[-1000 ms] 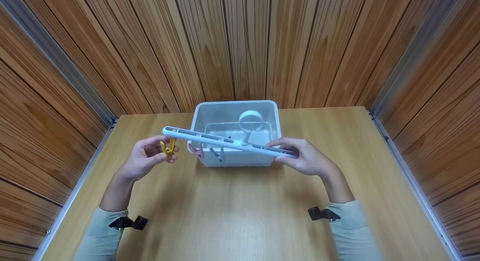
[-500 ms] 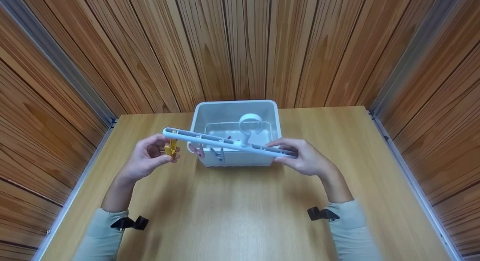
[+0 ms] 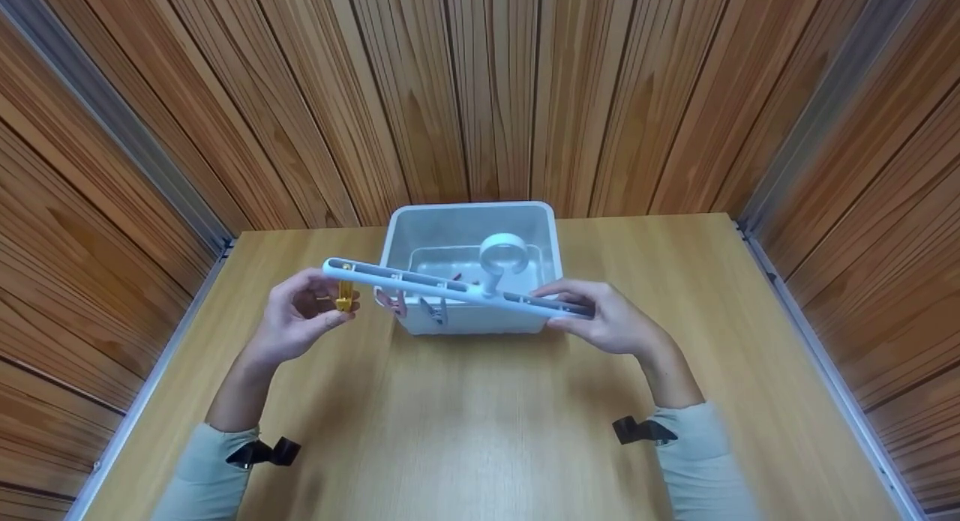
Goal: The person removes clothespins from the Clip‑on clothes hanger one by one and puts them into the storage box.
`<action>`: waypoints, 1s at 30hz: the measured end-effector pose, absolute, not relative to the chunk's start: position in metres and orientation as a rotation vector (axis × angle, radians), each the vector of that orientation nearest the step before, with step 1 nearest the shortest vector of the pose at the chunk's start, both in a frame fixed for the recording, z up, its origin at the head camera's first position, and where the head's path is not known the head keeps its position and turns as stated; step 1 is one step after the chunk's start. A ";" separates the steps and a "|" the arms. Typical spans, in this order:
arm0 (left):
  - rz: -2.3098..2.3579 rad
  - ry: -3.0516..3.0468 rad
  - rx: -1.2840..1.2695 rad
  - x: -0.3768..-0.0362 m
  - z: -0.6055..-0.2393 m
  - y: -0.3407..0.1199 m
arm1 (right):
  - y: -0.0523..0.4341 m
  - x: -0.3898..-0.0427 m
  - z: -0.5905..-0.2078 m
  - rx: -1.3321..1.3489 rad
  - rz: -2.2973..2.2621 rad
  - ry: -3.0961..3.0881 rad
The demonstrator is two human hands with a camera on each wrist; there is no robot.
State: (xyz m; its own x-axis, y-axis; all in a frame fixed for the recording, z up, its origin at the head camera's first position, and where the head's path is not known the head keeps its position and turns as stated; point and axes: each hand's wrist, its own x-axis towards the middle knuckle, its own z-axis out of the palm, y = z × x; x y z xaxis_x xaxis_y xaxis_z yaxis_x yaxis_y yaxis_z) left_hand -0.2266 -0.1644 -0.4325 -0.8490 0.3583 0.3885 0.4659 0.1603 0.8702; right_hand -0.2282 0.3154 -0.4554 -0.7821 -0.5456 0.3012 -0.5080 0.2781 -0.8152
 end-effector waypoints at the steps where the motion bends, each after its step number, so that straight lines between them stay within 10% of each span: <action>1: -1.780 -2.317 -0.823 -0.226 -0.432 -0.164 | 0.315 -0.228 -0.456 -1.021 -1.562 2.480; 30: -1.530 -2.155 -0.896 -0.226 -0.432 -0.157 | 0.315 -0.228 -0.462 -1.060 -1.605 2.446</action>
